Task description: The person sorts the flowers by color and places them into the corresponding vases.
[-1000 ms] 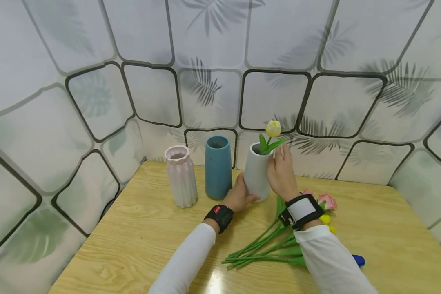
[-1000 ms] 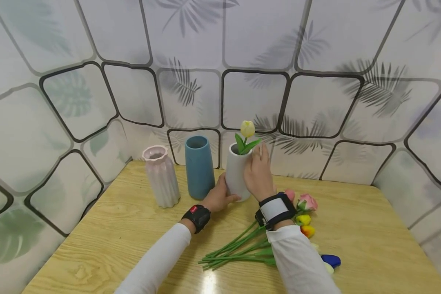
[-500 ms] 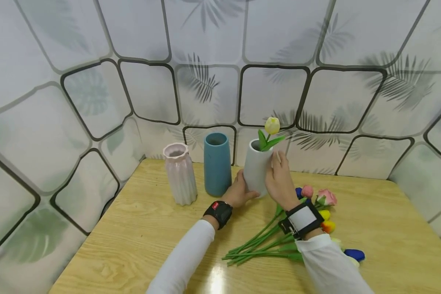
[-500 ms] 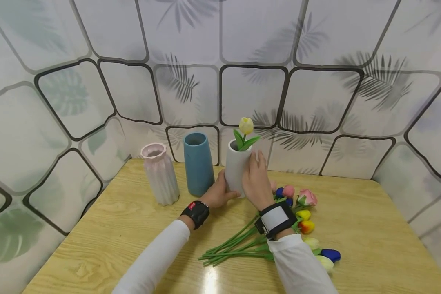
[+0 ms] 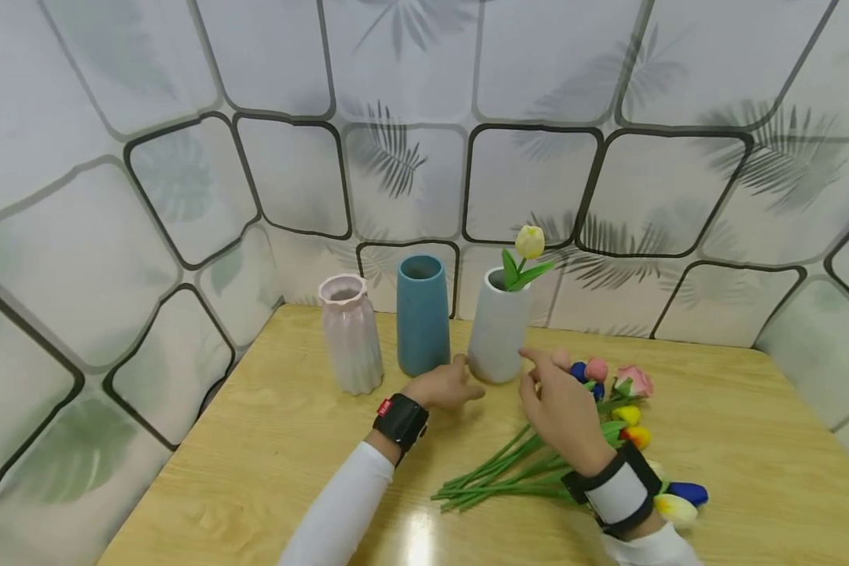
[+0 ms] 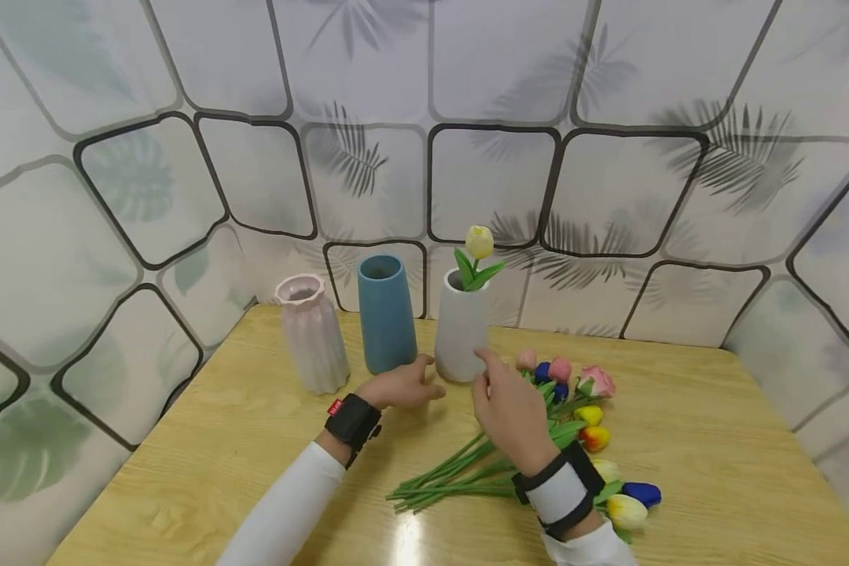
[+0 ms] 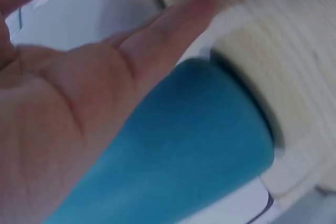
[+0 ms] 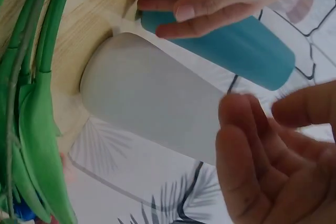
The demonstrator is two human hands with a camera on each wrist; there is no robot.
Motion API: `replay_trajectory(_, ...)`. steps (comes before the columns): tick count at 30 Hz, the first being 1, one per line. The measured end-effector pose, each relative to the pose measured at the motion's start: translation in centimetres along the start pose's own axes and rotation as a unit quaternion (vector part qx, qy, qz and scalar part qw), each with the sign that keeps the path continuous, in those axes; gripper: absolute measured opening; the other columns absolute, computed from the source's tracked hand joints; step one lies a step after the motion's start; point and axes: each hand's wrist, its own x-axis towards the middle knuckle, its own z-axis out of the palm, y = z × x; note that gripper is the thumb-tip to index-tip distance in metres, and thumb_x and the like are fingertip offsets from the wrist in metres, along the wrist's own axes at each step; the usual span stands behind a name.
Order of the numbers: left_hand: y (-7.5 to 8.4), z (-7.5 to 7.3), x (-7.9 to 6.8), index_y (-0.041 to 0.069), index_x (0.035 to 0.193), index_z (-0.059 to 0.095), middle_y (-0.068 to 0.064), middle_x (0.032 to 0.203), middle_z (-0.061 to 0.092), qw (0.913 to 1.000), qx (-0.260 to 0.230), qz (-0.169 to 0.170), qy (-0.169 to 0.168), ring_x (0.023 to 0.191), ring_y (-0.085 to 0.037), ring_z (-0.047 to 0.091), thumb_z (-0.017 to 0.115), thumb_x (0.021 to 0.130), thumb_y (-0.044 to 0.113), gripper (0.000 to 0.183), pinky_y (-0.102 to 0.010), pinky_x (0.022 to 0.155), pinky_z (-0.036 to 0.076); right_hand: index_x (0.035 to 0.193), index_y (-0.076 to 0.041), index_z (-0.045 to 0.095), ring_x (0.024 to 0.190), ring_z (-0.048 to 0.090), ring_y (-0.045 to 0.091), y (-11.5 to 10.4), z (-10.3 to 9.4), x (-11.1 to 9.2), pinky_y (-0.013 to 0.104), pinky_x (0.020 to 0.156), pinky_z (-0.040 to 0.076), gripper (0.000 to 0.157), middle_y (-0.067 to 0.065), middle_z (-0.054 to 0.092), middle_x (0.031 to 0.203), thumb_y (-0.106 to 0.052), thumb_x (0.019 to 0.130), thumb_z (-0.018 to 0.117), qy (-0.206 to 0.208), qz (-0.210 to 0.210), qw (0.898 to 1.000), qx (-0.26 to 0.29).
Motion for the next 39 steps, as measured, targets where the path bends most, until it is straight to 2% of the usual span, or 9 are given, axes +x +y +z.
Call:
replay_trajectory(2, 0.0, -0.3, -0.6, 0.0, 0.153, 0.028, -0.023, 0.142, 0.052, 0.9999, 0.0, 0.006, -0.012, 0.123, -0.031, 0.057, 0.059, 0.098, 0.039, 0.075, -0.042, 0.096, 0.048, 0.119, -0.005, 0.067, 0.04, 0.035, 0.004, -0.1, -0.6, -0.8, 0.024, 0.037, 0.028, 0.024, 0.001, 0.064, 0.07, -0.007, 0.096, 0.059, -0.028, -0.004, 0.999, -0.025)
replay_trajectory(5, -0.4, -0.2, -1.2, 0.0, 0.148, 0.037, -0.023, 0.139, 0.054, 0.9995, -0.016, 0.022, -0.016, 0.122, -0.033, 0.058, 0.06, 0.097, 0.037, 0.067, -0.045, 0.094, 0.049, 0.116, -0.006, 0.068, 0.04, 0.035, 0.006, -0.2, -0.8, -1.8, 0.023, 0.039, 0.027, 0.021, -0.006, 0.054, 0.058, -0.011, 0.097, 0.06, -0.118, 0.011, 0.992, -0.032)
replay_trajectory(10, -1.0, 0.8, -2.3, 0.001, 0.14, 0.049, -0.02, 0.129, 0.062, 0.9992, -0.018, 0.036, -0.007, 0.109, -0.029, 0.063, 0.059, 0.099, 0.036, 0.056, -0.043, 0.085, 0.052, 0.123, -0.006, 0.065, 0.043, 0.039, 0.005, 0.2, 0.3, -3.4, 0.023, 0.041, 0.028, 0.027, -0.009, 0.047, 0.054, -0.016, 0.098, 0.061, -0.291, 0.003, 0.957, -0.004)
replay_trajectory(14, -1.2, 1.4, -2.9, 0.002, 0.139, 0.05, -0.019, 0.128, 0.062, 0.9991, -0.023, 0.036, -0.009, 0.108, -0.029, 0.063, 0.057, 0.1, 0.035, 0.052, -0.043, 0.084, 0.051, 0.108, -0.01, 0.068, 0.048, 0.042, 0.004, 0.6, 1.3, -4.7, 0.024, 0.045, 0.033, 0.015, -0.01, 0.05, 0.059, -0.018, 0.095, 0.065, -0.36, -0.026, 0.932, 0.022)
replay_trajectory(19, -1.2, 1.6, -3.7, 0.003, 0.137, 0.052, -0.019, 0.127, 0.062, 0.9988, -0.021, 0.036, -0.024, 0.111, -0.031, 0.063, 0.056, 0.101, 0.034, 0.048, -0.043, 0.084, 0.052, 0.093, -0.015, 0.067, 0.057, 0.049, 0.001, 0.9, 1.5, -5.4, 0.025, 0.052, 0.043, 0.007, -0.012, 0.057, 0.07, -0.017, 0.089, 0.072, -0.388, -0.04, 0.92, 0.035)
replay_trajectory(24, -1.0, 1.1, -4.0, 0.001, 0.137, 0.051, -0.019, 0.124, 0.062, 0.9984, -0.026, 0.045, -0.021, 0.108, -0.031, 0.063, 0.057, 0.101, 0.032, 0.048, -0.042, 0.081, 0.052, 0.091, -0.013, 0.07, 0.069, 0.06, 0.006, 1.1, 1.2, -5.1, 0.028, 0.061, 0.05, 0.014, -0.006, 0.066, 0.08, -0.001, 0.083, 0.071, -0.398, -0.049, 0.916, 0.026)
replay_trajectory(27, -1.1, 0.9, -4.0, 0.0, 0.137, 0.051, -0.019, 0.123, 0.063, 0.9986, -0.023, 0.043, -0.02, 0.107, -0.03, 0.063, 0.057, 0.101, 0.032, 0.048, -0.041, 0.081, 0.052, 0.087, -0.014, 0.072, 0.071, 0.061, 0.007, 1.2, 1.1, -5.0, 0.027, 0.061, 0.05, 0.02, -0.006, 0.067, 0.081, 0.005, 0.083, 0.067, -0.385, -0.072, 0.92, 0.019)
replay_trajectory(32, -1.0, 0.4, -3.7, 0.0, 0.136, 0.052, -0.019, 0.121, 0.064, 0.9986, -0.013, 0.049, -0.016, 0.106, -0.03, 0.064, 0.057, 0.101, 0.032, 0.048, -0.042, 0.081, 0.052, 0.079, -0.017, 0.07, 0.063, 0.05, 0.003, 1.0, 0.8, -4.9, 0.023, 0.056, 0.043, 0.02, -0.009, 0.054, 0.078, 0.0, 0.089, 0.067, -0.338, -0.111, 0.935, -0.012)
replay_trajectory(39, -1.2, -0.4, -3.4, 0.002, 0.137, 0.051, -0.019, 0.122, 0.064, 0.9981, -0.005, 0.056, -0.025, 0.104, -0.029, 0.065, 0.055, 0.102, 0.033, 0.047, -0.041, 0.081, 0.052, 0.082, -0.018, 0.068, 0.061, 0.051, 0.002, 0.7, 0.4, -4.7, 0.024, 0.054, 0.042, 0.013, -0.01, 0.059, 0.072, -0.008, 0.091, 0.069, -0.332, -0.068, 0.941, -0.024)
